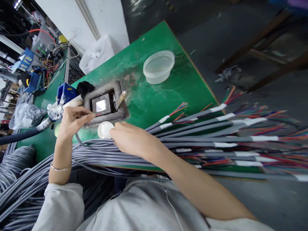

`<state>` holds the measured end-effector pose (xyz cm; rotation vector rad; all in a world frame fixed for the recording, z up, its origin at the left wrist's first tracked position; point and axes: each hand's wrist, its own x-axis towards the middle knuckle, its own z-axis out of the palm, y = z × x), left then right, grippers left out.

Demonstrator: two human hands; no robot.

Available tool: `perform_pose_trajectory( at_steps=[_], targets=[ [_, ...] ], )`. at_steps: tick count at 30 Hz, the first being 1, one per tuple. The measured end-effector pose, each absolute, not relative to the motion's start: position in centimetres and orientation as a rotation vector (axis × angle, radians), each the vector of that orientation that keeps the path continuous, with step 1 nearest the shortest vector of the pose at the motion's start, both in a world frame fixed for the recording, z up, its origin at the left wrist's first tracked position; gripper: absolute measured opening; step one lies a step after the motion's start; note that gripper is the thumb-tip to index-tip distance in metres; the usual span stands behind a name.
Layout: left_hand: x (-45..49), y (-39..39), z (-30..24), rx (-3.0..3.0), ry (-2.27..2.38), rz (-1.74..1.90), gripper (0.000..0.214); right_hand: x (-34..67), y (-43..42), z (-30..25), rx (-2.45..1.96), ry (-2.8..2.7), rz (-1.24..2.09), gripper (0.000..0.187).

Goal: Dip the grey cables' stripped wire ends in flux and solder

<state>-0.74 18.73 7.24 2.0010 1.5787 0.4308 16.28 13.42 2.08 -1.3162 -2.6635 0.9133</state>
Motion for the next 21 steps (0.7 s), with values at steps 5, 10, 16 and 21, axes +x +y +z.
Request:
perform_pose_trajectory(
  at_steps=[5,10,16,21],
  targets=[
    [-1.3,17.8,7.7,2.032,1.515,0.375,0.017,16.2,13.5,2.3,-1.325,-2.665,0.957,0.026],
    [-1.4,18.3,6.6,2.233,1.479,-0.111,0.009,16.2,13.4,2.6,-1.361,-2.666,0.950,0.025],
    [-1.1,19.5,4.5,2.298,1.503,-0.384,0.013,16.2,13.4,2.6,-1.346,-2.662,0.958,0.025],
    [-1.2,20.1,3.7,2.310,1.499,-0.440,0.016,16.2,13.4,2.6,-1.340,-2.668,0.968,0.026]
  ],
)
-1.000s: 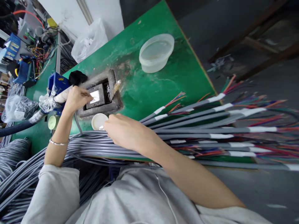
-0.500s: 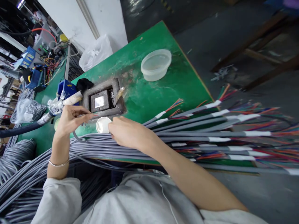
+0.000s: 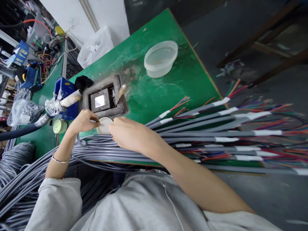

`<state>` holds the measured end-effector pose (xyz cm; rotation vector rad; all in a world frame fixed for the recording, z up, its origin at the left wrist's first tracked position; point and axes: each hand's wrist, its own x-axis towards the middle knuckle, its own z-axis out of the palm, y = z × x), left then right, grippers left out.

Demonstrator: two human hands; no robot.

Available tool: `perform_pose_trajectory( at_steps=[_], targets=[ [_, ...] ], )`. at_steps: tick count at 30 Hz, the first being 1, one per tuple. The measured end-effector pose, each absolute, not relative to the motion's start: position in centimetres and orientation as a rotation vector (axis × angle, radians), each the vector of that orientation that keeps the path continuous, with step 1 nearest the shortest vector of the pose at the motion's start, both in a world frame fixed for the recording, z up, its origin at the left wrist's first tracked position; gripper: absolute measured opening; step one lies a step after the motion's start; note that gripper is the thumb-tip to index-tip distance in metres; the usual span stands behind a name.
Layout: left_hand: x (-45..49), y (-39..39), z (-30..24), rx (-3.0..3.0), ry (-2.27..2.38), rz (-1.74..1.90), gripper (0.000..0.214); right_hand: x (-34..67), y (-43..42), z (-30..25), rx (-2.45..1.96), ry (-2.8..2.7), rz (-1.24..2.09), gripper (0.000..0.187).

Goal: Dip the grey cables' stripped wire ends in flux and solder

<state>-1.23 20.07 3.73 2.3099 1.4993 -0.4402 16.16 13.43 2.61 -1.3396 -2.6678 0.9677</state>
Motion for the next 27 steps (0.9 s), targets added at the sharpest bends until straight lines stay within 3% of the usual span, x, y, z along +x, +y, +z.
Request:
perform_pose_trajectory(
  at_steps=[10,17,27],
  targets=[
    [-1.4,20.4,3.7,2.304,1.491,-0.462,0.018,16.2,13.4,2.1,-1.310,-2.661,0.926,0.027],
    [-0.9,22.7,4.0,2.420,1.817,-0.258,0.024,16.1,13.2,1.4,-1.312,-2.654,0.835,0.025],
    [0.0,25.7,1.6,2.399,1.984,-0.329,0.030,16.2,13.2,1.3,-1.263,-2.662,0.797,0.024]
  ],
)
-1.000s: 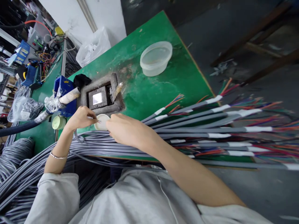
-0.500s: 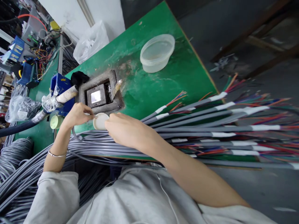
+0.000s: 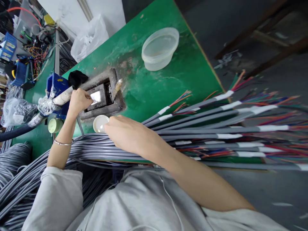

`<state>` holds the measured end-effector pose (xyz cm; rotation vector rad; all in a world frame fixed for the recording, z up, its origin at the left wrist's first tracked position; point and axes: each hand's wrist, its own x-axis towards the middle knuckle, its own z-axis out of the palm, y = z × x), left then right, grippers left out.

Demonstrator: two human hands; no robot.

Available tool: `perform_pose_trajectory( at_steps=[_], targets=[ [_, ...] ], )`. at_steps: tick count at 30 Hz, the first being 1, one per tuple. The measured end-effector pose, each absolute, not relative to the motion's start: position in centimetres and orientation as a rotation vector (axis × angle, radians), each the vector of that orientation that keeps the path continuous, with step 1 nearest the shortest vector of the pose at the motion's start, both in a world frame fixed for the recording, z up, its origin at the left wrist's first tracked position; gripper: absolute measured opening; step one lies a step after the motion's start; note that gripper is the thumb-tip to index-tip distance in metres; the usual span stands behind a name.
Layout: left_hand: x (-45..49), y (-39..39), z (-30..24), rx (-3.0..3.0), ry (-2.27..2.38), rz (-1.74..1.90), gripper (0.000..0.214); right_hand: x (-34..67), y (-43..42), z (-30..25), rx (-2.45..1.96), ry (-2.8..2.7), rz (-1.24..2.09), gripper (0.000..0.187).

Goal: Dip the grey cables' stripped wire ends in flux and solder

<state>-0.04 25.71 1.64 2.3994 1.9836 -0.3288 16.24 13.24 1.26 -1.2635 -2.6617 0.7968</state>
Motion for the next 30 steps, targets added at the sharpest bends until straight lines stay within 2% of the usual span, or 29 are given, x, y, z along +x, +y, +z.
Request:
perform_pose_trajectory(
  at_steps=[13,19,30],
  targets=[
    [-0.1,26.2,1.0,2.393,1.943,-0.227,0.025,16.1,13.2,0.8,-1.250,-2.622,0.805,0.022],
    [-0.5,22.5,4.3,2.246,1.775,0.350,0.012,16.0,13.4,1.8,-1.282,-2.662,0.873,0.024],
    [-0.7,13.1,7.2,1.705,1.414,1.020,0.022,15.9,13.8,1.9,-1.244,-2.658,0.988,0.025]
  ],
)
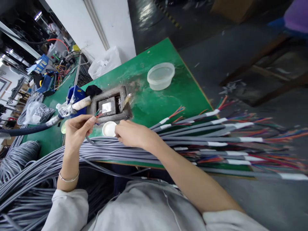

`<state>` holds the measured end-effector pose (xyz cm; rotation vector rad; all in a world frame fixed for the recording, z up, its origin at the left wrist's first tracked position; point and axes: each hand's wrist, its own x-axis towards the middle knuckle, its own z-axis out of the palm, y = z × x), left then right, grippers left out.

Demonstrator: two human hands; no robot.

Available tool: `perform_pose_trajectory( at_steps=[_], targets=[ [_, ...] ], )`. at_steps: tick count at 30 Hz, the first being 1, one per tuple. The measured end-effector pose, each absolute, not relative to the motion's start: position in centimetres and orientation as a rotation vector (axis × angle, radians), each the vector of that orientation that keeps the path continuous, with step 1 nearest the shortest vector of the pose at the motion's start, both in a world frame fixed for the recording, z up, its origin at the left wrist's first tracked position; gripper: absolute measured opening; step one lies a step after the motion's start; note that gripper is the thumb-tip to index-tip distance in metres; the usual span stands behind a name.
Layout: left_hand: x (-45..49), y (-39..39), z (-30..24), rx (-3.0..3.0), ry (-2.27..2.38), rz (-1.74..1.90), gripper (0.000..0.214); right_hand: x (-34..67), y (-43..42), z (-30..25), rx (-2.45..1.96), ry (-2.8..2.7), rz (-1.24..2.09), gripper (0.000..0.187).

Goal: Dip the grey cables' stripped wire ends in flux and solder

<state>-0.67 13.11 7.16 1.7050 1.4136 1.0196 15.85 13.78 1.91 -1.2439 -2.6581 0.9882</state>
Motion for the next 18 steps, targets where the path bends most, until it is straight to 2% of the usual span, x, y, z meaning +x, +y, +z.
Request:
perform_pose_trajectory(
  at_steps=[5,10,15,18],
  targets=[
    [-1.4,7.9,6.9,1.502,1.167,1.140,0.018,17.0,14.3,2.4,-1.130,-2.679,1.059,0.025],
    [-0.1,0.9,5.0,1.171,1.043,0.839,0.020,19.0,13.6,3.2,-1.124,-2.628,0.882,0.024],
    [2.9,-2.2,-3.5,1.079,0.971,0.481,0.045,20.1,11.8,2.1,-1.199,-2.664,0.768,0.022],
    [3.4,-2.0,-8.8,1.464,1.250,0.229,0.026,19.6,10.7,0.7,-1.266,-2.664,0.629,0.024]
  ],
)
